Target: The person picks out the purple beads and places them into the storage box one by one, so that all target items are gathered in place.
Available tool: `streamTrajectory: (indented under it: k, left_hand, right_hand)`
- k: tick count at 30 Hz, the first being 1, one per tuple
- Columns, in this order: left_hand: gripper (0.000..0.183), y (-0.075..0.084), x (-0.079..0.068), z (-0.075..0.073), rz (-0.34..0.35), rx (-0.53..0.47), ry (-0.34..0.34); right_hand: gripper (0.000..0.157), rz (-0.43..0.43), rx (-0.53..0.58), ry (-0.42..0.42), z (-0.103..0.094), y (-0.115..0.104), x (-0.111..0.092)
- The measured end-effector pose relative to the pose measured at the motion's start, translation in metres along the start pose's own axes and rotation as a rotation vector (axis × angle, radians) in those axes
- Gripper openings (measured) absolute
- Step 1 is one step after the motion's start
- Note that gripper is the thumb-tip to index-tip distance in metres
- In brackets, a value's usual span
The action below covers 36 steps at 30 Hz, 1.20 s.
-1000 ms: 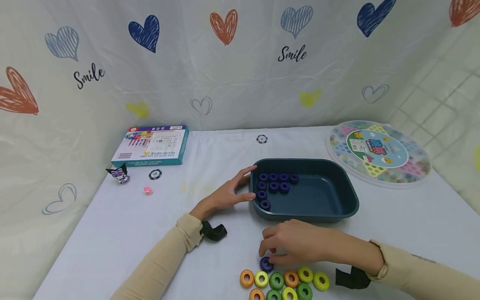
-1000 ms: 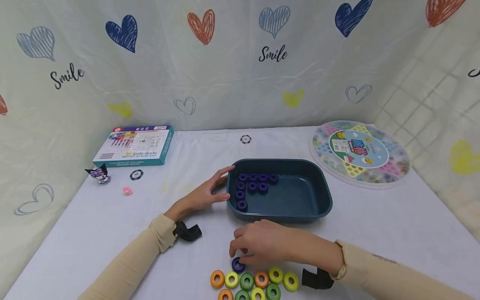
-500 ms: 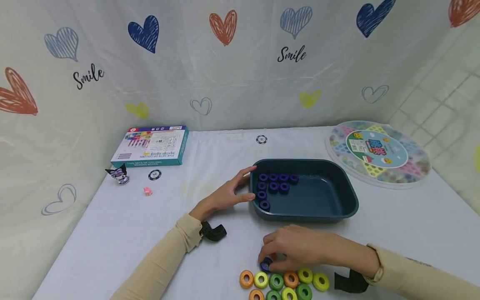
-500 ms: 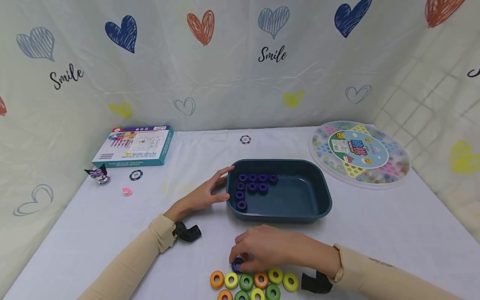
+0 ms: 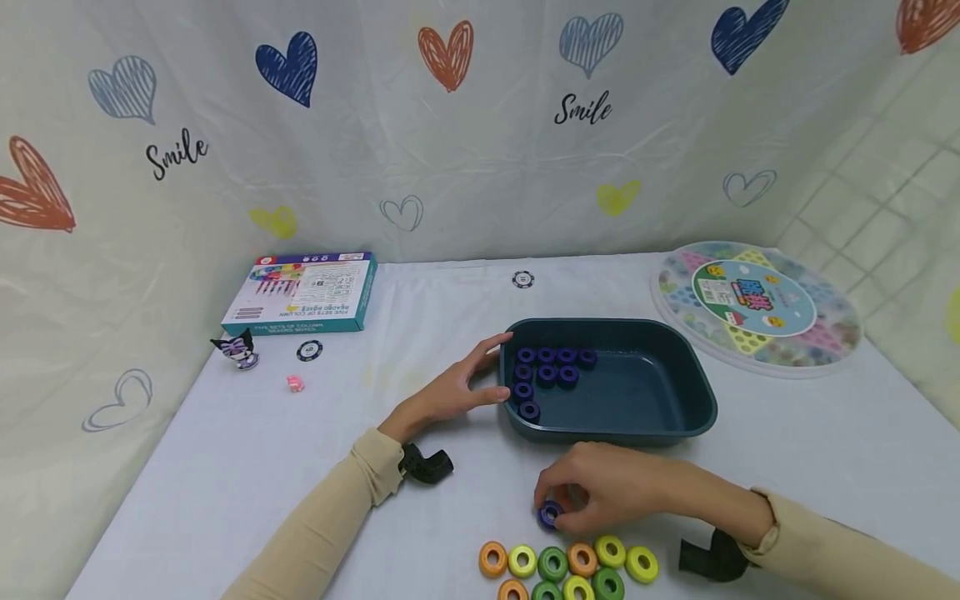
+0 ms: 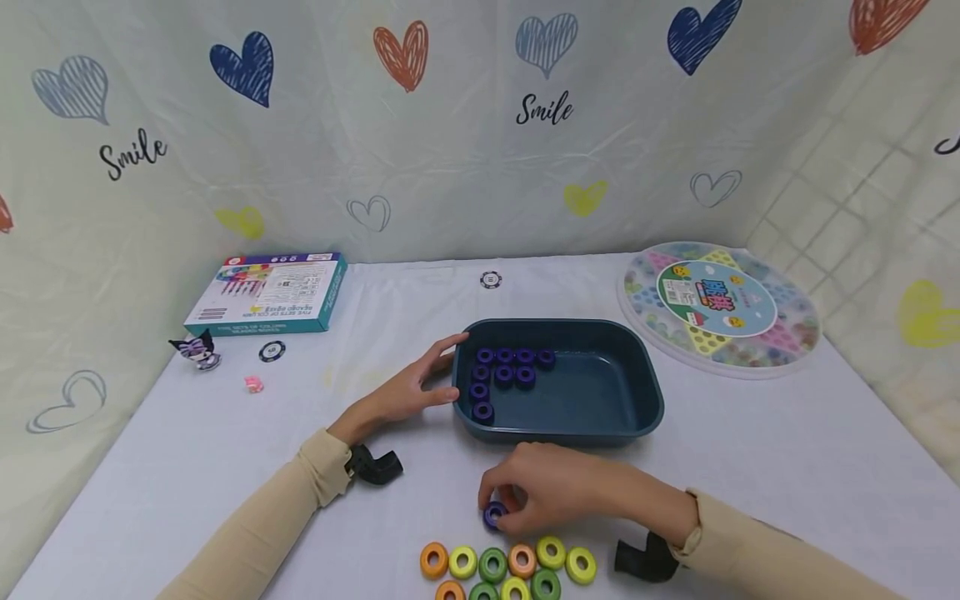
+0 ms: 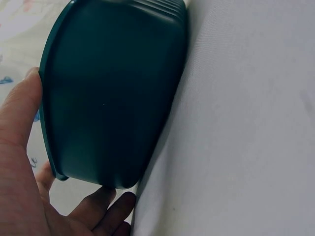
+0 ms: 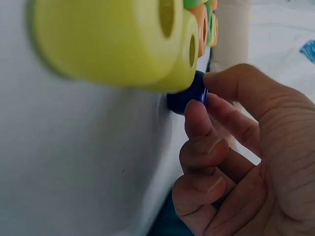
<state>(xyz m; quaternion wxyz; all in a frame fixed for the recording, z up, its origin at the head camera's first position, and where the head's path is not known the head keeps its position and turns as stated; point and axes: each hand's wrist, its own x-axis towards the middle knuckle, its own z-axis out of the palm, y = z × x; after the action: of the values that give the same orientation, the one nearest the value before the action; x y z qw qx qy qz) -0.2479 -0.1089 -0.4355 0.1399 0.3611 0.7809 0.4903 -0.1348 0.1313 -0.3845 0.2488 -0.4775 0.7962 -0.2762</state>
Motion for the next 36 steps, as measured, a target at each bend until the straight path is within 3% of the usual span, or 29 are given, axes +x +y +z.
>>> streamTrajectory:
  k: [9,17,23,36]
  left_hand:
    - [0.078,0.001,0.001,0.000,-0.010,0.006,-0.001]
    - [0.078,0.001,0.000,0.000,-0.001,0.003,-0.003]
    - [0.077,0.002,-0.001,0.001,-0.004,0.004,-0.003]
    - [0.079,0.001,0.000,0.001,-0.011,0.001,0.003]
  right_hand:
    - [0.015,-0.006,0.051,0.023,-0.002,0.006,-0.017]
    - [0.019,-0.017,0.166,0.041,0.004,0.015,-0.024]
    - [0.020,0.032,0.253,0.054,0.006,0.017,-0.026]
    - [0.026,0.082,0.264,0.043,0.006,0.020,-0.027]
